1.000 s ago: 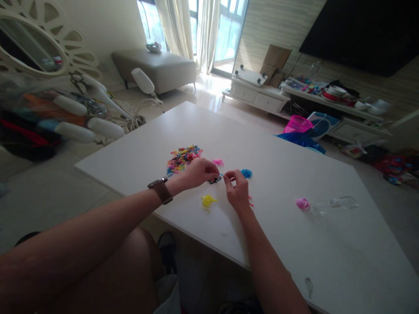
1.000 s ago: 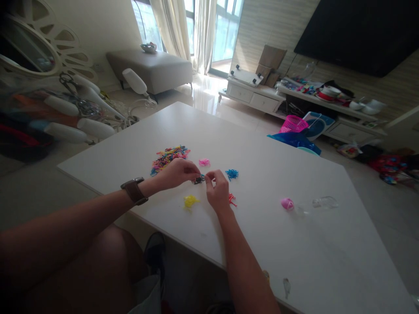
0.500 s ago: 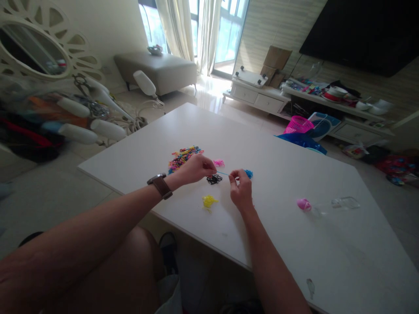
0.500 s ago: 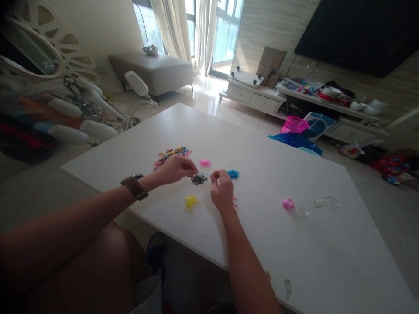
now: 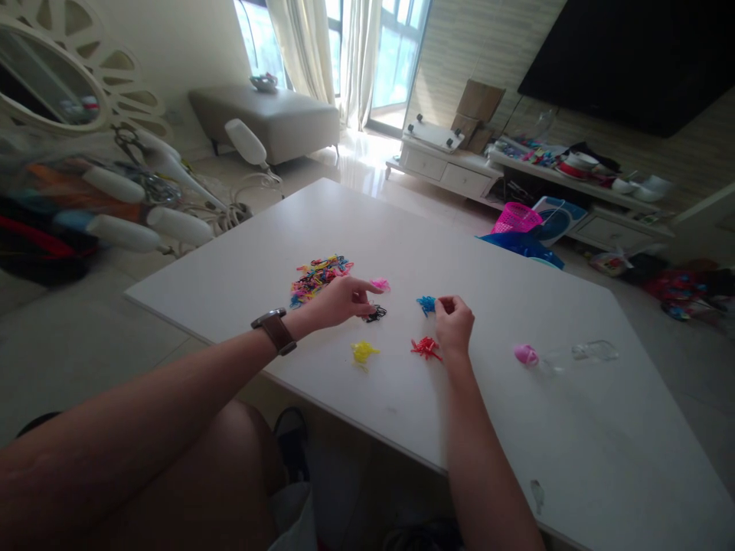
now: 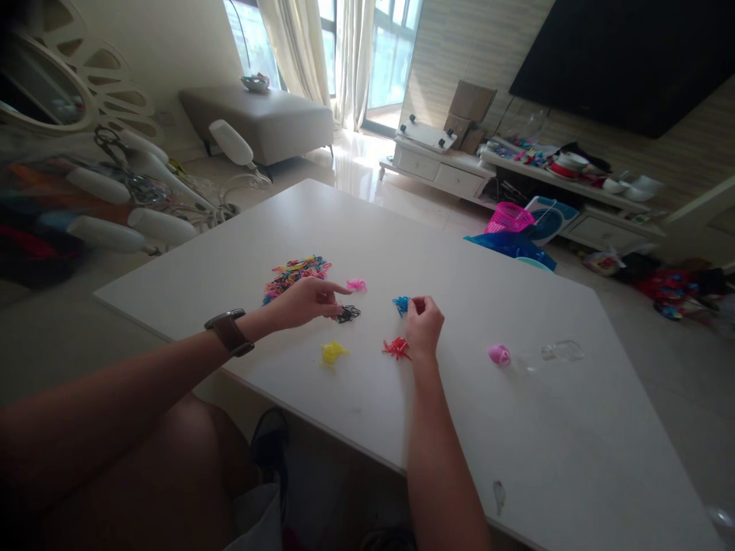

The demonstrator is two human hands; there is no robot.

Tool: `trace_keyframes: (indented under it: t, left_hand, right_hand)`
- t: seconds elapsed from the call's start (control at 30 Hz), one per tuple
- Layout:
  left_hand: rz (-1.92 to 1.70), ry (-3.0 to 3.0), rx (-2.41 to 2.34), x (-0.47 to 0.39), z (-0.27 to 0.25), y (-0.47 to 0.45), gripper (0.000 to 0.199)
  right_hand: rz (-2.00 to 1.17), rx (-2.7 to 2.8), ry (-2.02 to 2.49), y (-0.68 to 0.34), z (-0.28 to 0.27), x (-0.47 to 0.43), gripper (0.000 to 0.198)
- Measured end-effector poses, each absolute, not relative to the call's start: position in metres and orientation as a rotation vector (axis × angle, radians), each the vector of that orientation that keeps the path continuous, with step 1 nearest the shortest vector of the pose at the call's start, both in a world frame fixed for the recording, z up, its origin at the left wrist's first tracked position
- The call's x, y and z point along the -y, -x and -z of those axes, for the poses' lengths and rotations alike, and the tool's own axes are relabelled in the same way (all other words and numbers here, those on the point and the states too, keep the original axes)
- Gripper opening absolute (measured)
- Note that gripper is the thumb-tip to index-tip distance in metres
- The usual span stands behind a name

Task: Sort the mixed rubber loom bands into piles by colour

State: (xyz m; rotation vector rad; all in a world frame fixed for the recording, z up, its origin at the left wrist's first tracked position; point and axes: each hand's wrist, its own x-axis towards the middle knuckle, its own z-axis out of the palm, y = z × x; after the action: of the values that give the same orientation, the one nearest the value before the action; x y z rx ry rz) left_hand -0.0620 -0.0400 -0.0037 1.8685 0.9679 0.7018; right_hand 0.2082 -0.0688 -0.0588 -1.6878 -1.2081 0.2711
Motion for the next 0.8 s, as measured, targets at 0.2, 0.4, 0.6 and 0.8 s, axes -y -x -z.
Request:
trace_keyframes:
  t: [0.2, 0.4, 0.6, 0.8]
  left_hand:
    - [-0.66, -1.832, -0.912, 0.045, 0.001, 0.059, 0.044]
    - [-0.648, -1.832, -0.918, 0.047, 0.0, 0.059, 0.043]
    - [-0.648, -1.829, -0.9, 0.048, 0.0, 0.057, 0.042]
    - [-0.639, -1.821, -0.882, 0.05, -0.001, 0.053, 0.036]
  right_hand:
    - [-0.226, 1.241, 1.67, -0.214, 0.067, 0.066, 0.022]
    - [-0.46, 1.35, 1.42, -0.182, 0.048, 0.078, 0.022]
    - [-0.944, 1.61, 1.071, -0.148, 0.046, 0.091, 0.025]
    - [-0.971, 1.637, 1.069, -0.145, 0.045, 0.092, 0.02]
